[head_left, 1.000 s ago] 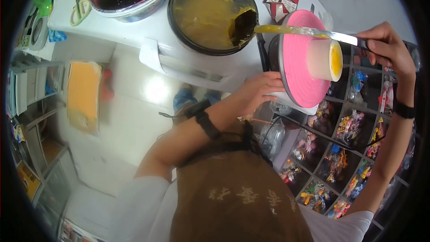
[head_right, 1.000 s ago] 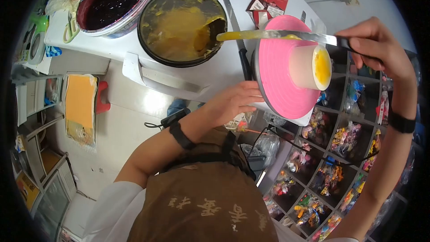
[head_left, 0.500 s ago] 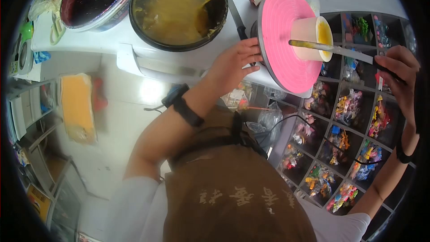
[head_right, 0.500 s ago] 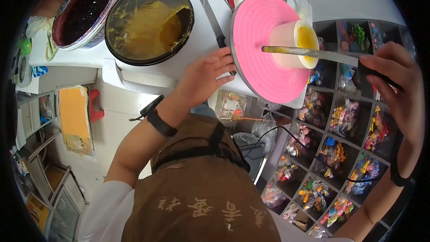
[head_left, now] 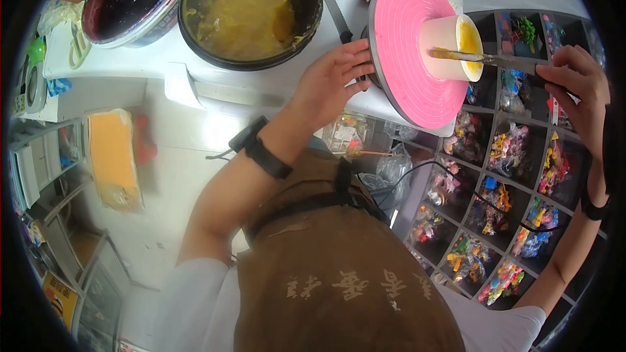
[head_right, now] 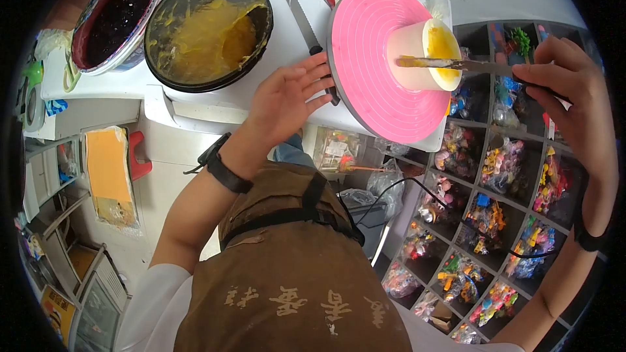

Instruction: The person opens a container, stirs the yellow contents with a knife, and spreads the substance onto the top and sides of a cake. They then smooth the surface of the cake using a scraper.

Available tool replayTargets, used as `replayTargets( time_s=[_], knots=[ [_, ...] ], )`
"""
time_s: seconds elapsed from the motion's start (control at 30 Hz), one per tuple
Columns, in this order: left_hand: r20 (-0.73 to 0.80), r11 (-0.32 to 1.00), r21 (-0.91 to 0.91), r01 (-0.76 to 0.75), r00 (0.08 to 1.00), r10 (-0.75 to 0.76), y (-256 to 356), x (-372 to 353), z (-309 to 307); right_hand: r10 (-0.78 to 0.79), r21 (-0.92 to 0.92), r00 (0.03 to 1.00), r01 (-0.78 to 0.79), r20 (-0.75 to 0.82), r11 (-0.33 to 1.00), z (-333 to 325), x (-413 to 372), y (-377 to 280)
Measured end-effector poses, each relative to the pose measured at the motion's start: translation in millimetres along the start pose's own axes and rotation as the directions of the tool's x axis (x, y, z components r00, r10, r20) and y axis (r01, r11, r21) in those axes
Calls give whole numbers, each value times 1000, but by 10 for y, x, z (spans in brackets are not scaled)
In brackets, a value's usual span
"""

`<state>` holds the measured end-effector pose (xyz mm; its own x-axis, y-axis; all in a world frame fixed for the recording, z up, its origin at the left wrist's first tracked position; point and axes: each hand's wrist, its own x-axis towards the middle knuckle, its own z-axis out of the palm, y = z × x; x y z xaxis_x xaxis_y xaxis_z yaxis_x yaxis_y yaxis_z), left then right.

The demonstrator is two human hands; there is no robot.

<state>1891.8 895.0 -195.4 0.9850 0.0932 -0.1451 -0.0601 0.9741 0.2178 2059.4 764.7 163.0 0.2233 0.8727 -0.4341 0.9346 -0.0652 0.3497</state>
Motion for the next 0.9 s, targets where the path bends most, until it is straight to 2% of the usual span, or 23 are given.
replayTargets(
  time_s=[0.27, 0.33, 0.37, 0.47, 0.5, 0.6, 0.63, 0.73, 0.9],
  knots=[
    [-25, 998, -41, -45, 999, 44, 60, 35, 19, 11, 79, 993, -20, 118, 997, -137, -63, -35],
    [-60, 998, -40, -38, 998, 36, 34, 15, 69, -6, 125, 1000, 2, 28, 992, -207, -59, -90],
    [-37, 999, -54, -4, 999, 2, -5, 9, 48, -20, 142, 997, 31, -80, 989, -235, -30, -169],
    [28, 993, -65, 99, 995, -97, -161, -32, -41, -16, 307, 999, 27, -38, 951, -488, 88, -33],
    [45, 990, -53, 130, 991, -128, -205, -70, -31, 32, 403, 997, 1, -75, 915, -477, 102, -22],
    [54, 984, -40, 174, 984, -172, -275, -159, -4, 28, 639, 999, -44, 35, 768, -655, 405, -255],
    [54, 983, -41, 177, 983, -174, -278, -163, 6, 40, 729, 993, -107, 109, 676, -753, 562, -442],
    [78, 986, -60, 153, 986, -148, -265, -181, 10, 76, 719, 986, -162, 152, 676, -607, 827, -682],
    [82, 989, -87, 118, 990, -111, -293, -178, -27, 81, 572, 995, -101, 60, 814, -359, 1204, -767]
  ],
)
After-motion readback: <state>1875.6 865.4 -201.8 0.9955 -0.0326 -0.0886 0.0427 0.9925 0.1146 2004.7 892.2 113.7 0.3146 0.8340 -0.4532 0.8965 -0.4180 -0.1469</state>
